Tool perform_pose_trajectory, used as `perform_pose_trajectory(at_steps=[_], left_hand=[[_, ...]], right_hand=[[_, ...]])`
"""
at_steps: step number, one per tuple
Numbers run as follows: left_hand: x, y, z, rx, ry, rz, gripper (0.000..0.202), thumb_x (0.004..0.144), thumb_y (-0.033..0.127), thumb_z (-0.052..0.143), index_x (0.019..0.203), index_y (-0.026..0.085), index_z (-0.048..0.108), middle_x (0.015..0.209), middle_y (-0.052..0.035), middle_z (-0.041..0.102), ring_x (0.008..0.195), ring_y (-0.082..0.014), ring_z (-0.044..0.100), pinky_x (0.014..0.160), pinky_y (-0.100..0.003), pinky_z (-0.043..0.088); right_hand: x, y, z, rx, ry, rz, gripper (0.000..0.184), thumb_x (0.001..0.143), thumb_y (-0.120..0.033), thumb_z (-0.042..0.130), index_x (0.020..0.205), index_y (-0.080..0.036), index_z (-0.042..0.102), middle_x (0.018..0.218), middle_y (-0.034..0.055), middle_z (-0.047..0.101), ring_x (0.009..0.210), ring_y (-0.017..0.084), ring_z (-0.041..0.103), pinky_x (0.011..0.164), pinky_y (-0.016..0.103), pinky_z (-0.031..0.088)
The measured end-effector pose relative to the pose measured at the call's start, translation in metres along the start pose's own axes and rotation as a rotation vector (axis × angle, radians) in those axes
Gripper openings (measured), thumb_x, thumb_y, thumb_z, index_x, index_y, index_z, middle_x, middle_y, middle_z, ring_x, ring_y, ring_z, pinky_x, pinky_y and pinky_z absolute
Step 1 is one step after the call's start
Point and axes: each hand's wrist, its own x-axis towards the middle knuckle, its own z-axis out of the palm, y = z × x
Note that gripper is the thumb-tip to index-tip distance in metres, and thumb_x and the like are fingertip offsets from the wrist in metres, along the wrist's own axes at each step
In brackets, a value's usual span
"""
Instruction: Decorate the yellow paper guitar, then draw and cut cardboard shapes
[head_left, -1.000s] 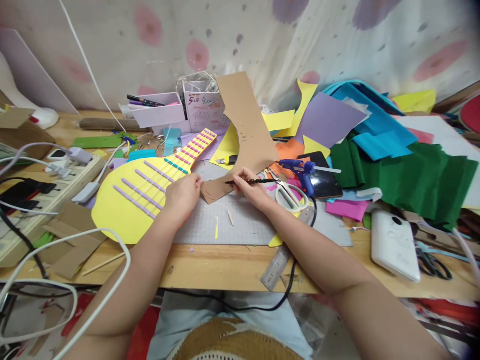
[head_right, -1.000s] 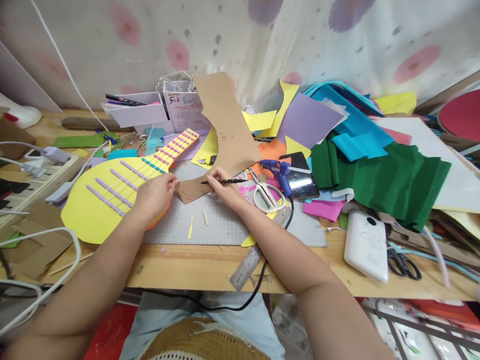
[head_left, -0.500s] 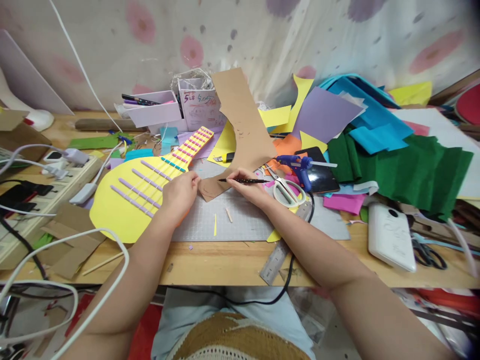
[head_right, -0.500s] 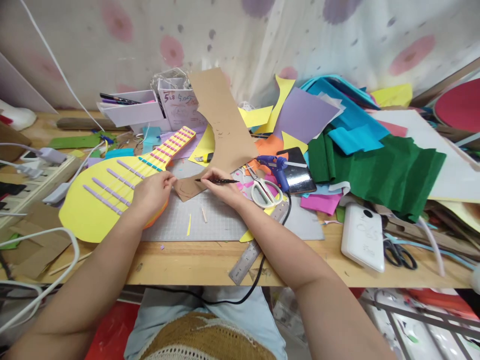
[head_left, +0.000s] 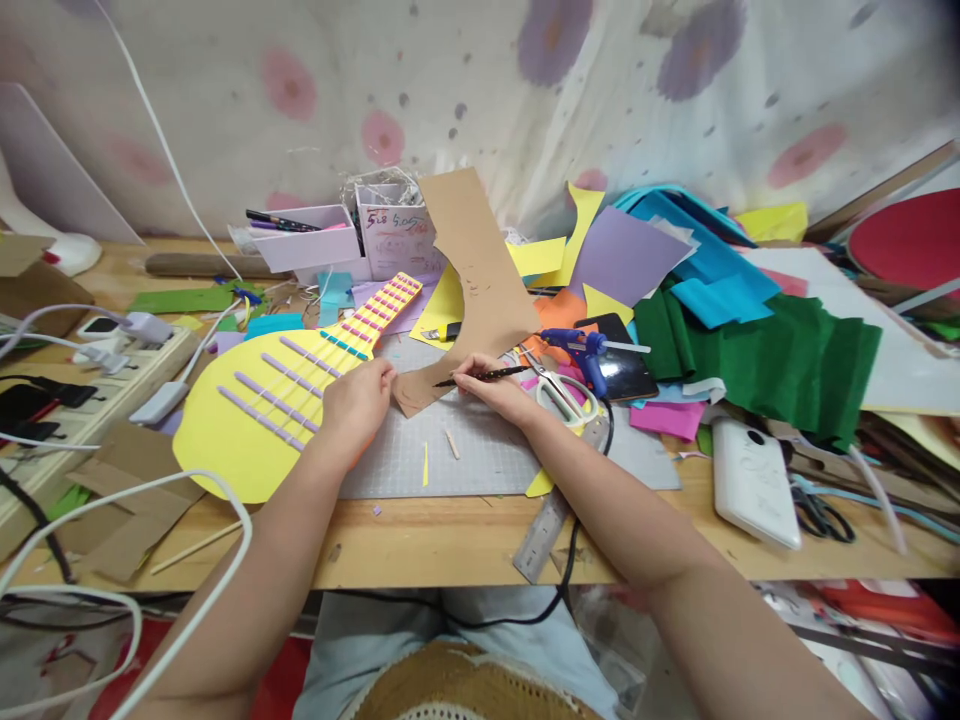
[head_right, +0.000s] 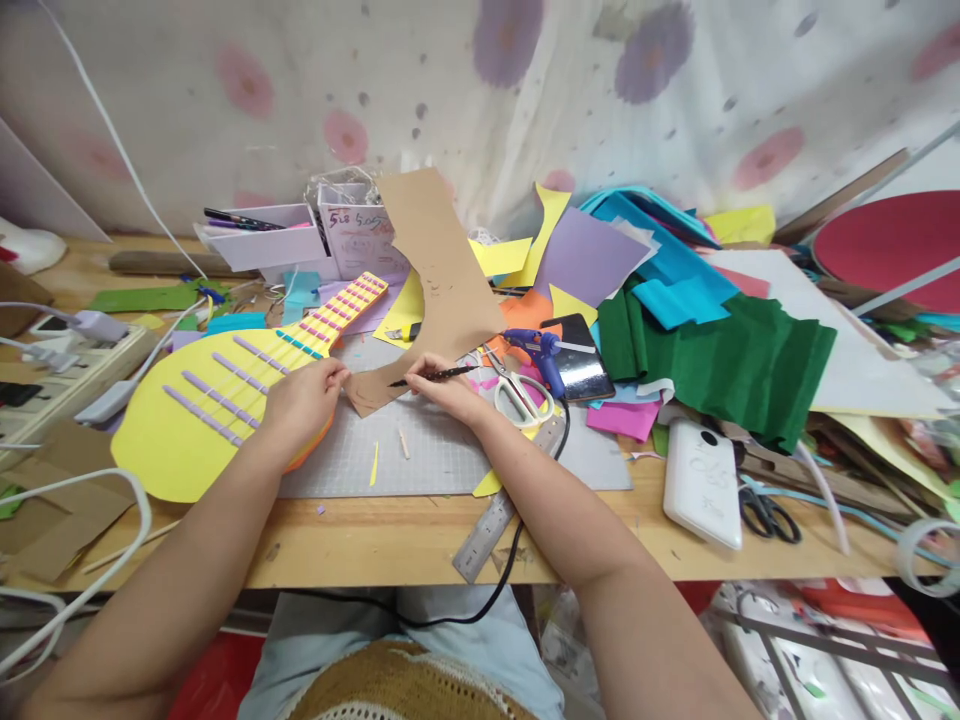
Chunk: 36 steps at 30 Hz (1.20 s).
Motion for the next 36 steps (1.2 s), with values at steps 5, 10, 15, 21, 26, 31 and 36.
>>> perform_pose_trajectory(at_steps=[5,10,15,21,26,31,36], left_hand=[[0.001,-0.001,0.003,-0.003,0.014,0.006,0.028,0.088,0.031,0.035,0.089,0.024,0.063,0.09,-0.0048,0.069,0.082,-0.0217,0.062,0.057,-0.029,0.031],[0.001,-0.001,0.004,-0.001,0.004,-0.004,0.029,0.088,0.033,0.035,0.086,0.024,0.062,0.087,-0.0044,0.069,0.078,-0.0213,0.061,0.055,-0.029,0.03],[0.001,-0.001,0.004,0.011,-0.001,-0.015,0.029,0.088,0.034,0.034,0.085,0.024,0.061,0.087,-0.0044,0.069,0.077,-0.0215,0.061,0.054,-0.029,0.028],[0.002,-0.001,0.005,0.02,0.003,-0.001,0.031,0.089,0.032,0.032,0.087,0.024,0.061,0.089,-0.0049,0.069,0.079,-0.0214,0.061,0.057,-0.029,0.031],[0.001,0.001,0.004,0.018,-0.002,-0.012,0.03,0.089,0.032,0.032,0.087,0.024,0.061,0.09,-0.0046,0.069,0.08,-0.0204,0.061,0.058,-0.028,0.031],[0.0,0.001,0.003,0.019,-0.001,-0.021,0.031,0.089,0.033,0.032,0.089,0.024,0.062,0.09,-0.005,0.069,0.08,-0.0205,0.061,0.058,-0.028,0.032],[0.0,0.0,0.004,0.021,-0.008,-0.029,0.031,0.089,0.033,0.032,0.091,0.024,0.062,0.091,-0.0051,0.069,0.08,-0.0201,0.061,0.059,-0.027,0.033]], right_hand=[[-0.002,0.0,0.001,-0.04,0.017,0.006,0.018,0.075,-0.035,0.056,0.073,-0.018,0.052,0.064,-0.0026,0.054,0.061,0.011,0.049,0.06,0.025,0.037],[-0.004,0.002,0.006,-0.111,0.117,-0.003,0.014,0.075,-0.031,0.053,0.07,-0.019,0.048,0.064,-0.0031,0.052,0.059,0.01,0.046,0.057,0.024,0.036],[-0.003,0.005,0.008,-0.143,0.136,-0.033,0.012,0.074,-0.029,0.052,0.069,-0.02,0.047,0.067,-0.0024,0.052,0.06,0.01,0.045,0.057,0.024,0.036],[-0.004,-0.001,0.008,-0.138,0.094,-0.024,0.013,0.075,-0.031,0.052,0.071,-0.019,0.048,0.067,-0.0025,0.052,0.062,0.01,0.045,0.058,0.025,0.036],[-0.005,-0.005,0.006,-0.1,0.046,0.049,0.018,0.076,-0.036,0.052,0.07,-0.019,0.048,0.06,-0.0045,0.048,0.057,0.01,0.044,0.057,0.024,0.035],[-0.003,-0.003,0.007,-0.072,0.086,0.044,0.016,0.076,-0.034,0.053,0.072,-0.02,0.047,0.06,-0.0049,0.046,0.056,0.01,0.042,0.055,0.025,0.034],[-0.002,0.001,0.007,-0.083,0.123,-0.003,0.015,0.076,-0.031,0.053,0.071,-0.021,0.042,0.063,-0.0046,0.045,0.058,0.01,0.042,0.056,0.025,0.035]])
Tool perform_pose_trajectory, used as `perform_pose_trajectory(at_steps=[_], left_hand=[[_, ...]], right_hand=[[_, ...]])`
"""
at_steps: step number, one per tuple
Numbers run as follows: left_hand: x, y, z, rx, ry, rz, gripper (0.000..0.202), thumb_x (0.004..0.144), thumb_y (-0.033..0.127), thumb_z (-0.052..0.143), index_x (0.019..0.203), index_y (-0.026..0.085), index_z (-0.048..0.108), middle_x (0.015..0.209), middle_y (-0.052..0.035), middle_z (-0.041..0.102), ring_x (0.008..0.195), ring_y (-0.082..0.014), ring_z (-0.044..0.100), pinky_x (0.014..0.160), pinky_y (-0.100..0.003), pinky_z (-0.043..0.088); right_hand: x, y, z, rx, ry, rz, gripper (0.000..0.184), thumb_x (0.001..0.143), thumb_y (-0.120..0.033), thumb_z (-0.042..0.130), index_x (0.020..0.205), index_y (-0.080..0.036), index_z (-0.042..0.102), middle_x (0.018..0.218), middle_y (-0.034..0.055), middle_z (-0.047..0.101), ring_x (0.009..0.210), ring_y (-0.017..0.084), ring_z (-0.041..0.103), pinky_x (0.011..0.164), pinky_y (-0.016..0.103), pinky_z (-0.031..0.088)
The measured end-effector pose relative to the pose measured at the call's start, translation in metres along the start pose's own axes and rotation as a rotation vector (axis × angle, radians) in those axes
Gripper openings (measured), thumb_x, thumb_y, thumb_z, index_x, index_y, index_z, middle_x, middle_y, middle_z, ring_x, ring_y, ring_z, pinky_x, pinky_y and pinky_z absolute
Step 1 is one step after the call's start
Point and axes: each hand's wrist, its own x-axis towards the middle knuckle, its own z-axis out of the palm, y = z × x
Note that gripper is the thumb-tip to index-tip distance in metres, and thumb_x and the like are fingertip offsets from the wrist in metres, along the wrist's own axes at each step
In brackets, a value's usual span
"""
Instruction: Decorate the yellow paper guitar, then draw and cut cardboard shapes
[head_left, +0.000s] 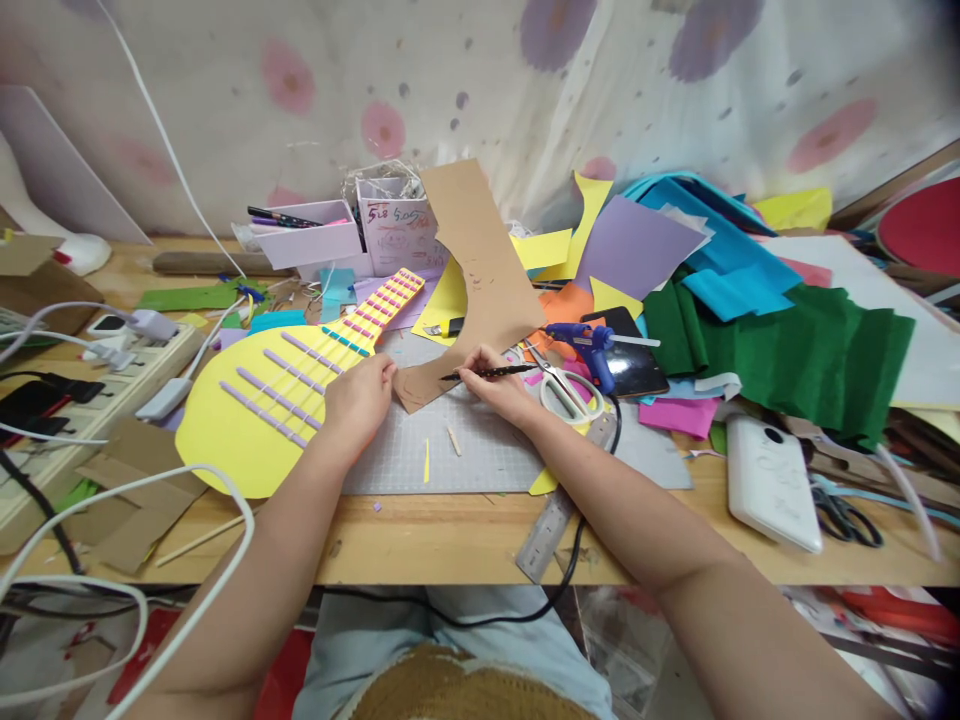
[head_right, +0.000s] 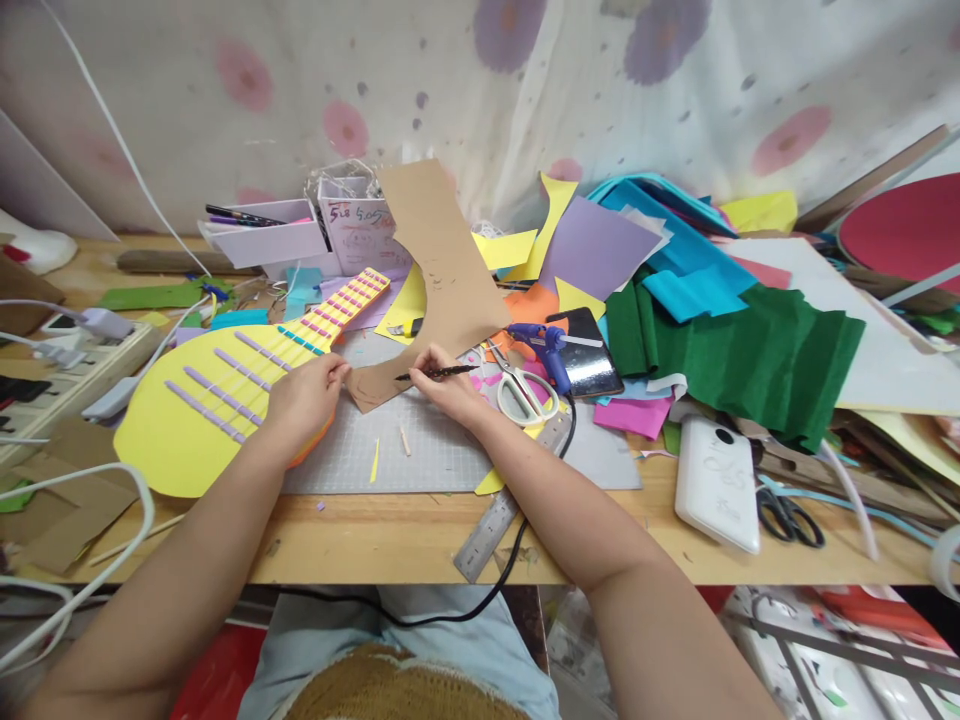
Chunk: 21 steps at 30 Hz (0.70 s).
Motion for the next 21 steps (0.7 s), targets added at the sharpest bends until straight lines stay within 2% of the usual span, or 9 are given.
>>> perform_pose_trajectory(at_steps=[7,14,21], left_hand=[[-0.0004,-0.0008,0.0002,-0.019,0.01,0.007,0.032,0.089,0.033,0.032,0.089,0.024,0.062,0.089,-0.0051,0.069,0.08,-0.021,0.061,0.06,-0.028,0.033],[0.0005,0.0,-0.0002,-0.006,0.01,0.005,0.031,0.09,0.033,0.032,0.087,0.024,0.061,0.089,-0.0048,0.069,0.08,-0.021,0.062,0.057,-0.028,0.031],[0.0007,0.0,0.0007,-0.019,0.014,0.0,0.03,0.089,0.033,0.033,0.087,0.024,0.061,0.09,-0.0054,0.069,0.081,-0.0216,0.062,0.059,-0.029,0.033]], right_hand=[[-0.0026,0.0015,-0.0033,-0.073,-0.055,-0.087,0.012,0.082,-0.031,0.048,0.076,-0.022,0.044,0.068,-0.0025,0.05,0.064,0.012,0.046,0.06,0.027,0.037],[-0.0043,-0.0015,-0.002,-0.095,-0.029,-0.101,0.019,0.081,-0.037,0.053,0.073,-0.02,0.048,0.068,-0.0019,0.051,0.062,0.011,0.045,0.059,0.027,0.037],[-0.0044,0.0045,-0.0012,-0.168,-0.027,-0.153,0.017,0.082,-0.036,0.051,0.077,-0.02,0.049,0.073,0.0002,0.054,0.066,0.012,0.047,0.061,0.027,0.038]])
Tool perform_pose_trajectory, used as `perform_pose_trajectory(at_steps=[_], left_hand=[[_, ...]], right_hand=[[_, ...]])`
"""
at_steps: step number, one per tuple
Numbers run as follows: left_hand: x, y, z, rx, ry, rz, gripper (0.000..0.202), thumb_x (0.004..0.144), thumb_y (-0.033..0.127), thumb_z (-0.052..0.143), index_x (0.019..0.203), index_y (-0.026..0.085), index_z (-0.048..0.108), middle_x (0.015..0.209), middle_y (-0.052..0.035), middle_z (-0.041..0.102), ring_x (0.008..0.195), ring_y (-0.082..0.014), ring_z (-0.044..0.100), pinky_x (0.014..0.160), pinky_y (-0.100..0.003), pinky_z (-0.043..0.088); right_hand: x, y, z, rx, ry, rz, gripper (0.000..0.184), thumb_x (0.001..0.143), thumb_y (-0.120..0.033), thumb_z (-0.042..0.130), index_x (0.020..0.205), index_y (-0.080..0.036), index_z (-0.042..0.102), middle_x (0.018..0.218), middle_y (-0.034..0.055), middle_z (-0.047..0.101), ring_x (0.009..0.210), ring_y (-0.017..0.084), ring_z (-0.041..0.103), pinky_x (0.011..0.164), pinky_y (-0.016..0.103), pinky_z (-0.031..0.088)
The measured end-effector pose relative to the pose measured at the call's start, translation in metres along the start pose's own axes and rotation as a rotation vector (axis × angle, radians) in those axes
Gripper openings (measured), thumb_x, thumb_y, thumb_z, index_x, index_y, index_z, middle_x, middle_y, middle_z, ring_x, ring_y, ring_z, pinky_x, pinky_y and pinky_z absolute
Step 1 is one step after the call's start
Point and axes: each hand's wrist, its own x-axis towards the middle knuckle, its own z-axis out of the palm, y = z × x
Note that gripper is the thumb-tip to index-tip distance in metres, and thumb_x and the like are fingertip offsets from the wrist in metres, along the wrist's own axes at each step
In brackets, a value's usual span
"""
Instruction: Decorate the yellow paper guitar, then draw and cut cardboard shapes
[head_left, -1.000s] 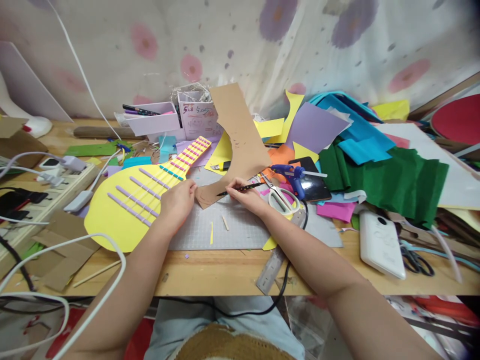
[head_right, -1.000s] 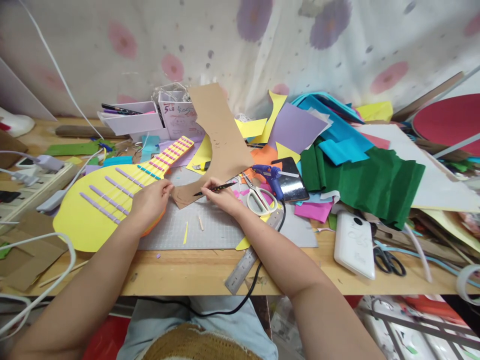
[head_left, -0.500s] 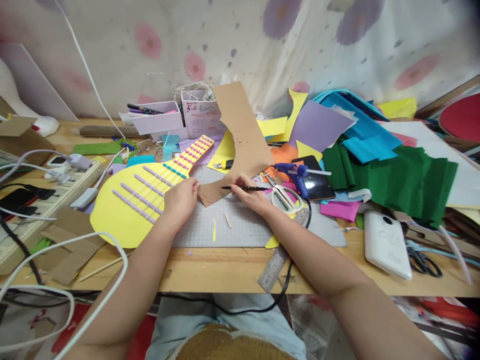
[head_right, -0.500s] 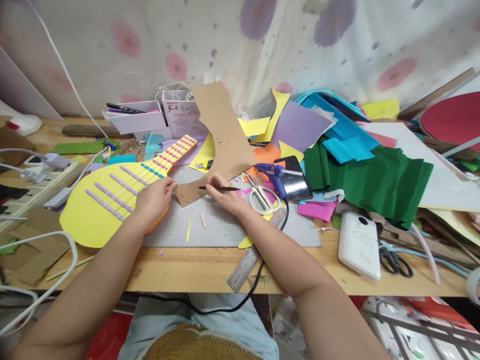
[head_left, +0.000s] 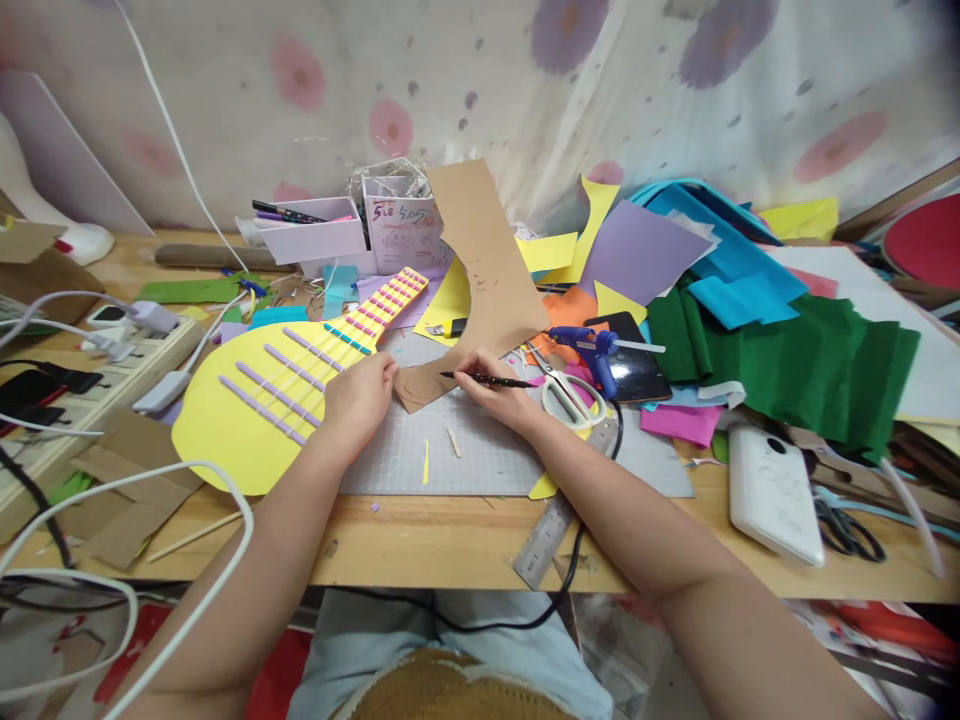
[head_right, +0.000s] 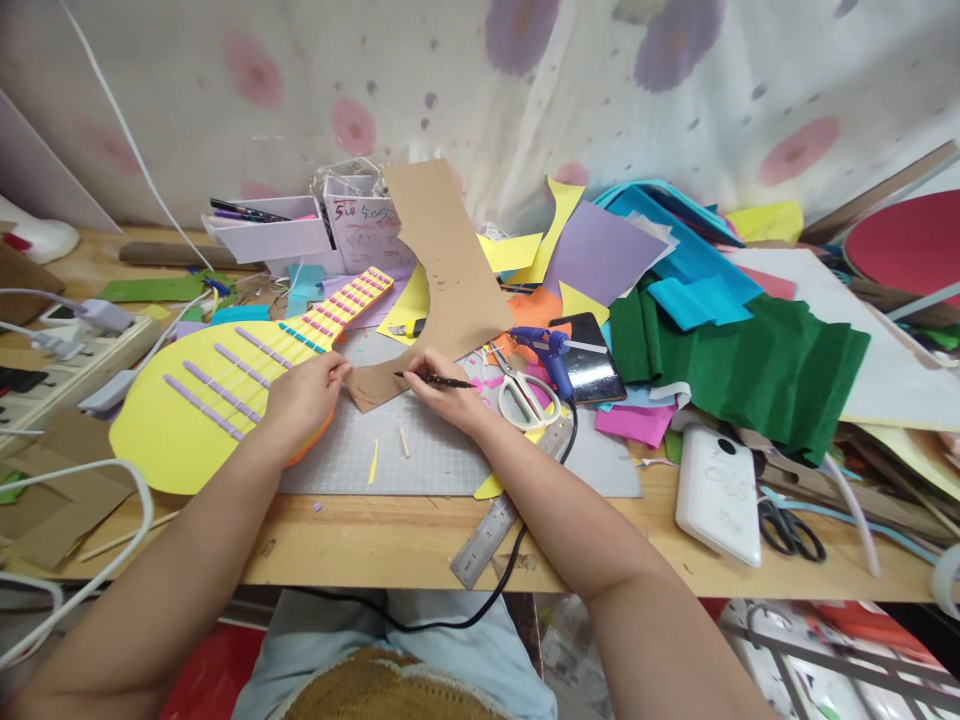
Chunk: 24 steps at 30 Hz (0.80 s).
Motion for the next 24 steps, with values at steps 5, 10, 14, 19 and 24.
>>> perform_pose_trajectory(at_steps=[5,10,14,19,24], left_hand=[[0.0003,0.0006,-0.0006,0.01,-0.022,-0.026,0.03,0.089,0.033,0.033,0.09,0.023,0.061,0.087,-0.0068,0.069,0.079,-0.0214,0.062,0.061,-0.028,0.036],[0.0004,0.0011,-0.0012,0.029,-0.032,-0.027,0.03,0.089,0.034,0.032,0.089,0.022,0.06,0.086,-0.0069,0.068,0.078,-0.0212,0.061,0.06,-0.028,0.035],[0.0004,0.0007,-0.0011,0.017,-0.033,-0.026,0.029,0.088,0.033,0.033,0.088,0.022,0.059,0.086,-0.0064,0.068,0.079,-0.021,0.062,0.059,-0.027,0.034],[0.0005,0.0001,-0.0002,0.012,-0.029,-0.015,0.028,0.089,0.033,0.034,0.089,0.022,0.059,0.088,-0.0067,0.068,0.08,-0.0209,0.062,0.061,-0.027,0.035],[0.0,0.0007,-0.0008,0.004,-0.022,-0.02,0.027,0.088,0.033,0.034,0.088,0.022,0.059,0.089,-0.0062,0.068,0.08,-0.0212,0.062,0.06,-0.028,0.035]], right_hand=[[0.0006,-0.0045,-0.0005,-0.03,-0.021,-0.005,0.017,0.082,-0.036,0.05,0.077,-0.02,0.051,0.075,0.0012,0.055,0.071,0.014,0.05,0.065,0.028,0.039],[0.0021,-0.0079,-0.0005,-0.037,-0.022,-0.002,0.016,0.083,-0.034,0.05,0.078,-0.019,0.051,0.076,0.0019,0.055,0.072,0.014,0.049,0.066,0.028,0.039],[0.0027,-0.007,0.0006,-0.035,-0.011,-0.023,0.015,0.083,-0.034,0.05,0.077,-0.02,0.051,0.075,0.0017,0.055,0.071,0.014,0.049,0.066,0.028,0.039],[0.0029,-0.007,0.0011,-0.046,-0.019,-0.013,0.015,0.083,-0.033,0.05,0.077,-0.019,0.051,0.075,0.0015,0.055,0.071,0.014,0.049,0.065,0.028,0.039],[0.0031,-0.0065,0.0013,-0.071,-0.02,-0.031,0.015,0.083,-0.034,0.05,0.077,-0.02,0.051,0.075,0.0016,0.056,0.07,0.014,0.049,0.066,0.028,0.039]])
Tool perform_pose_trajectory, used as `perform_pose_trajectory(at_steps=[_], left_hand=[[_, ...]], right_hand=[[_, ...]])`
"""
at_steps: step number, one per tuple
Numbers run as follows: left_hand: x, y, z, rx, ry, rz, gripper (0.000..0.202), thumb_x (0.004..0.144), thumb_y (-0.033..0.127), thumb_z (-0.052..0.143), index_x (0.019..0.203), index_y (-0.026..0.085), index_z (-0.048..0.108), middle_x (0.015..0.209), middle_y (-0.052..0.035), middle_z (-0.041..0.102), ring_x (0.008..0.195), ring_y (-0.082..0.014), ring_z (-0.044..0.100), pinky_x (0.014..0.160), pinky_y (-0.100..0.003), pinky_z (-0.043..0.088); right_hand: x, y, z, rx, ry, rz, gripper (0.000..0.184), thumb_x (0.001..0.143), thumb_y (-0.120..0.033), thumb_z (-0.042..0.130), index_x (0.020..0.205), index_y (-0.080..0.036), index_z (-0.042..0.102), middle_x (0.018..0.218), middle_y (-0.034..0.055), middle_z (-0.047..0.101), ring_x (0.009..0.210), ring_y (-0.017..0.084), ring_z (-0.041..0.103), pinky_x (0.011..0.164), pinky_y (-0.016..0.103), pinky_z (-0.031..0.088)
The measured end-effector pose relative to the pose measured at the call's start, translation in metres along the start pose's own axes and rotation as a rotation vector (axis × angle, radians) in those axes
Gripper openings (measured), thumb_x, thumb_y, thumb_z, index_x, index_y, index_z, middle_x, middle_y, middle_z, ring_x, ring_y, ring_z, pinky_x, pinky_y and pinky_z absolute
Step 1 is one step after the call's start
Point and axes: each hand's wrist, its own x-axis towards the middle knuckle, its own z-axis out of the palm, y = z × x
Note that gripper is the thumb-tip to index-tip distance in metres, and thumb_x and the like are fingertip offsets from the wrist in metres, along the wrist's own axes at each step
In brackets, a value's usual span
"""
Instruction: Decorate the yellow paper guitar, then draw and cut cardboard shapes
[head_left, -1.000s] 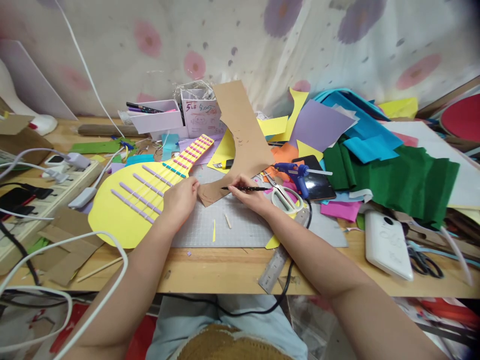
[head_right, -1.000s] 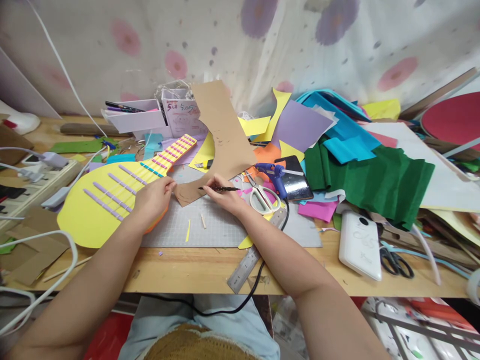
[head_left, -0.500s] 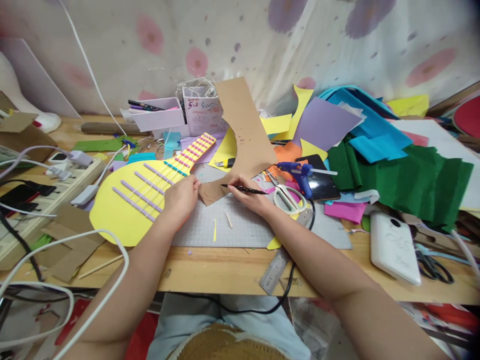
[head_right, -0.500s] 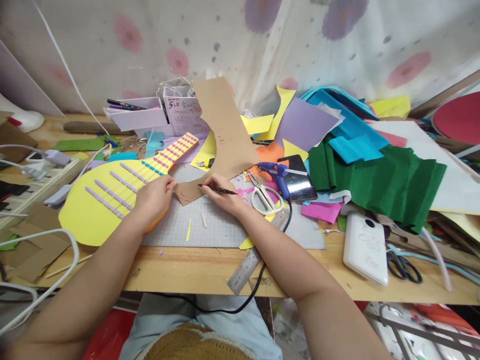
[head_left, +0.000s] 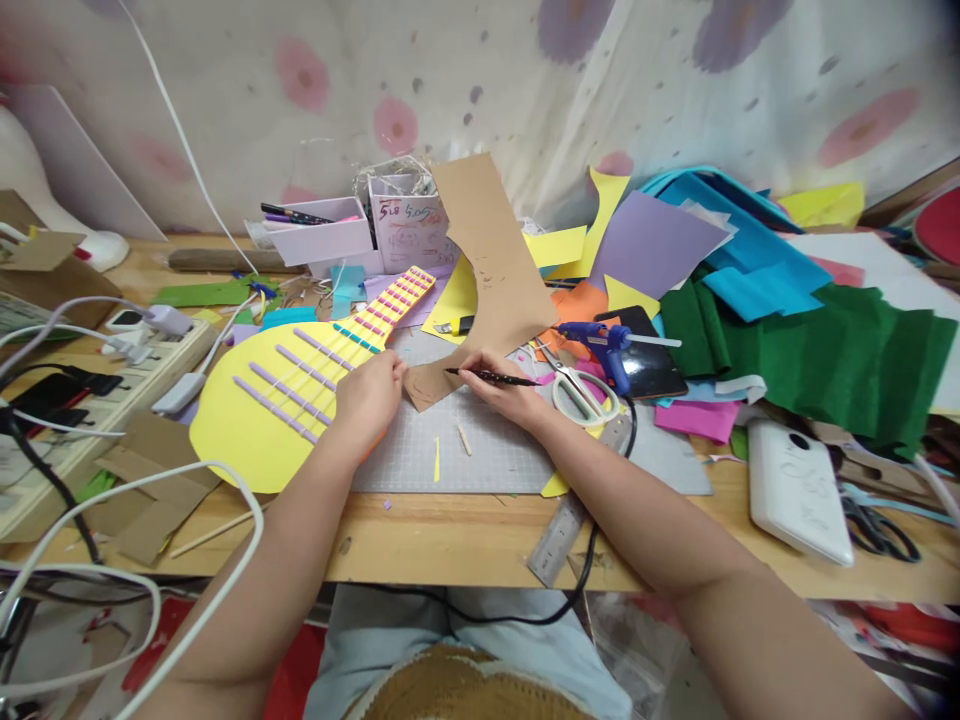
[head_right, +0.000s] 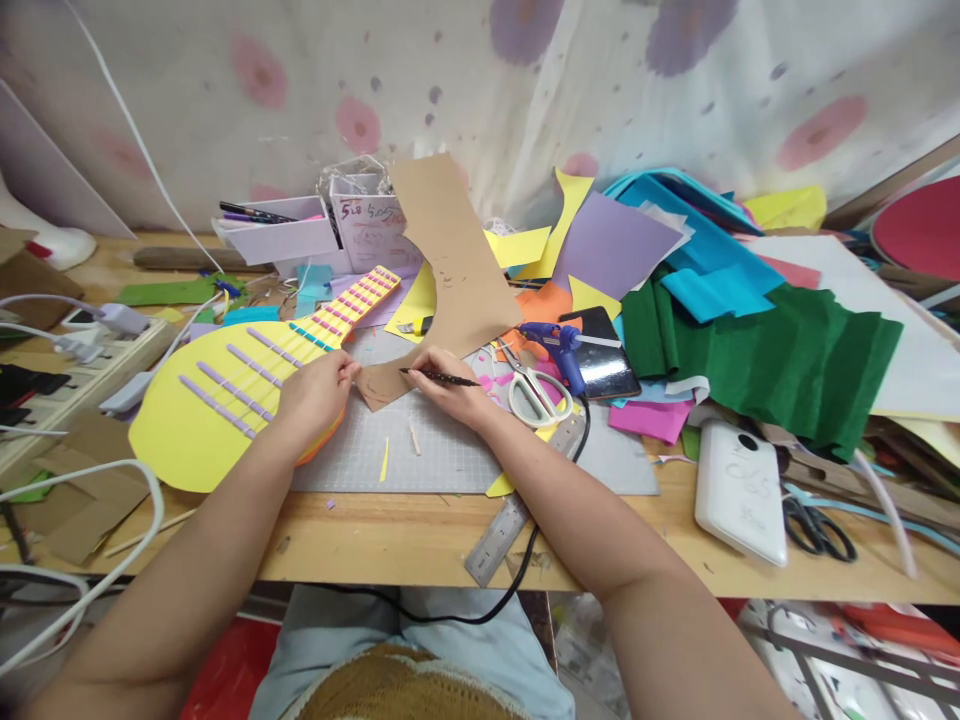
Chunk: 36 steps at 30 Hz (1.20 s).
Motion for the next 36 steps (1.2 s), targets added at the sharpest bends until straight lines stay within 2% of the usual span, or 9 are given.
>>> perform_pose_trajectory(at_steps=[9,13,18,28,33,36], left_hand=[[-0.0005,0.0,-0.0003,-0.005,0.005,0.011,0.028,0.088,0.033,0.033,0.085,0.022,0.059,0.085,-0.0059,0.068,0.077,-0.0217,0.061,0.059,-0.029,0.034],[-0.0002,0.0007,-0.0014,0.002,-0.01,0.004,0.028,0.088,0.033,0.033,0.085,0.022,0.059,0.082,-0.0065,0.067,0.076,-0.0225,0.061,0.059,-0.029,0.034],[0.0003,0.0008,-0.0015,0.011,-0.024,-0.004,0.029,0.089,0.034,0.033,0.088,0.022,0.06,0.085,-0.0066,0.068,0.078,-0.0215,0.061,0.061,-0.028,0.036],[0.0027,-0.0033,0.0046,0.022,0.016,0.01,0.029,0.089,0.035,0.033,0.086,0.022,0.059,0.081,-0.0057,0.066,0.073,-0.0203,0.059,0.058,-0.027,0.032],[0.0024,-0.0029,0.0037,0.024,0.019,0.016,0.028,0.088,0.034,0.034,0.084,0.022,0.059,0.08,-0.0053,0.066,0.072,-0.0209,0.059,0.056,-0.028,0.029],[0.0024,-0.0031,0.0039,0.023,0.02,0.014,0.028,0.088,0.034,0.034,0.086,0.022,0.06,0.082,-0.0054,0.067,0.074,-0.0212,0.059,0.056,-0.028,0.03]], right_hand=[[0.0004,0.0023,-0.0006,-0.008,0.0,-0.001,0.015,0.082,-0.03,0.049,0.071,-0.02,0.048,0.071,0.0011,0.053,0.068,0.014,0.047,0.063,0.028,0.037],[0.0004,0.0033,-0.0001,0.003,-0.005,-0.006,0.014,0.083,-0.032,0.049,0.075,-0.02,0.05,0.073,0.0013,0.054,0.067,0.013,0.047,0.063,0.028,0.037],[0.0003,0.0037,0.0002,-0.027,-0.004,-0.013,0.015,0.082,-0.031,0.05,0.073,-0.019,0.05,0.071,0.0011,0.054,0.067,0.013,0.046,0.062,0.027,0.037],[0.0006,0.0052,0.0003,-0.022,0.014,-0.013,0.013,0.08,-0.029,0.05,0.07,-0.019,0.049,0.068,-0.0003,0.053,0.063,0.012,0.046,0.059,0.026,0.037],[-0.0009,0.0068,0.0012,-0.038,-0.045,-0.03,0.012,0.079,-0.026,0.05,0.07,-0.019,0.049,0.067,-0.0006,0.053,0.063,0.012,0.046,0.059,0.026,0.037],[-0.0011,0.0059,0.001,-0.03,-0.032,-0.025,0.012,0.079,-0.026,0.05,0.069,-0.019,0.049,0.067,-0.0006,0.053,0.062,0.012,0.046,0.059,0.026,0.037]])
